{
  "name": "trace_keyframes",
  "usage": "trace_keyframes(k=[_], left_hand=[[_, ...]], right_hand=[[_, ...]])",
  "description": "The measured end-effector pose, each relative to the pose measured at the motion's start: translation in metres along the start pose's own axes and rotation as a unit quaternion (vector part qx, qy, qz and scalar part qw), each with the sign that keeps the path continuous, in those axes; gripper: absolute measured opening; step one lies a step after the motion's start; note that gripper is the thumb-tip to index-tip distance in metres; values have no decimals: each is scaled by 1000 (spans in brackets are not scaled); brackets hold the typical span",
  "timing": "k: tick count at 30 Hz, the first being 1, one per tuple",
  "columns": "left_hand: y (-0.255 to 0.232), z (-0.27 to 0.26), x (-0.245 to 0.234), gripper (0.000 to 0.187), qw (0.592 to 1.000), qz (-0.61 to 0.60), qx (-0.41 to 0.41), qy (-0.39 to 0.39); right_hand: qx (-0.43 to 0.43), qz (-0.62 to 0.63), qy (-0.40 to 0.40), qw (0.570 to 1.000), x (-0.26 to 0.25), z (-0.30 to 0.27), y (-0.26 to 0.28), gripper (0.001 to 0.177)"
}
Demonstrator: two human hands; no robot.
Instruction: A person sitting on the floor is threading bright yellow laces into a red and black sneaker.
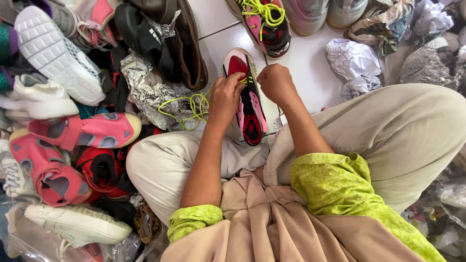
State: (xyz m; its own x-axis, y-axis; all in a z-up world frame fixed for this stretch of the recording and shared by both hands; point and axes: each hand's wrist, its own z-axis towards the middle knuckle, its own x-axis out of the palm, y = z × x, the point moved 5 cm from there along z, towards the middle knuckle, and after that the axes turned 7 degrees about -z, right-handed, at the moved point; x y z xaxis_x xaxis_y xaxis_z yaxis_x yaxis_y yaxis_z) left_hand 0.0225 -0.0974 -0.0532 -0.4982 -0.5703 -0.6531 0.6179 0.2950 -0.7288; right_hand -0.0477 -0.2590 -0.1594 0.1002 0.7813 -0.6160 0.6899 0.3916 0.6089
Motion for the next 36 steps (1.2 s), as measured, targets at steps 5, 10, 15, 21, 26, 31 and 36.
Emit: trace_keyframes(k=[5,10,15,21,26,31,36], left_hand=[[3,4,1,31,999,-33,-28,1],[8,9,4,35,995,-40,-95,13],[17,12,9,33,988,-12,-150,33],[27,11,17,30,986,59,-144,55],[23,9,17,29,989,44,-132,50],[20,9,16,32,993,4,-115,35],[23,7,23,31,995,19,-93,39]], right_hand=[[-11,49,15,999,-10,-23,19,23],[-21,76,18,997,-3,-19,18,22],[-26,98,40,994,-8,-32,27,18],[-26,74,63,995,-1,-27,20,23],[28,141,48,988,2,-24,12,29],[67,224,53,971,14,-17,0,34],[64,281,64,955,22,-9,-12,30]])
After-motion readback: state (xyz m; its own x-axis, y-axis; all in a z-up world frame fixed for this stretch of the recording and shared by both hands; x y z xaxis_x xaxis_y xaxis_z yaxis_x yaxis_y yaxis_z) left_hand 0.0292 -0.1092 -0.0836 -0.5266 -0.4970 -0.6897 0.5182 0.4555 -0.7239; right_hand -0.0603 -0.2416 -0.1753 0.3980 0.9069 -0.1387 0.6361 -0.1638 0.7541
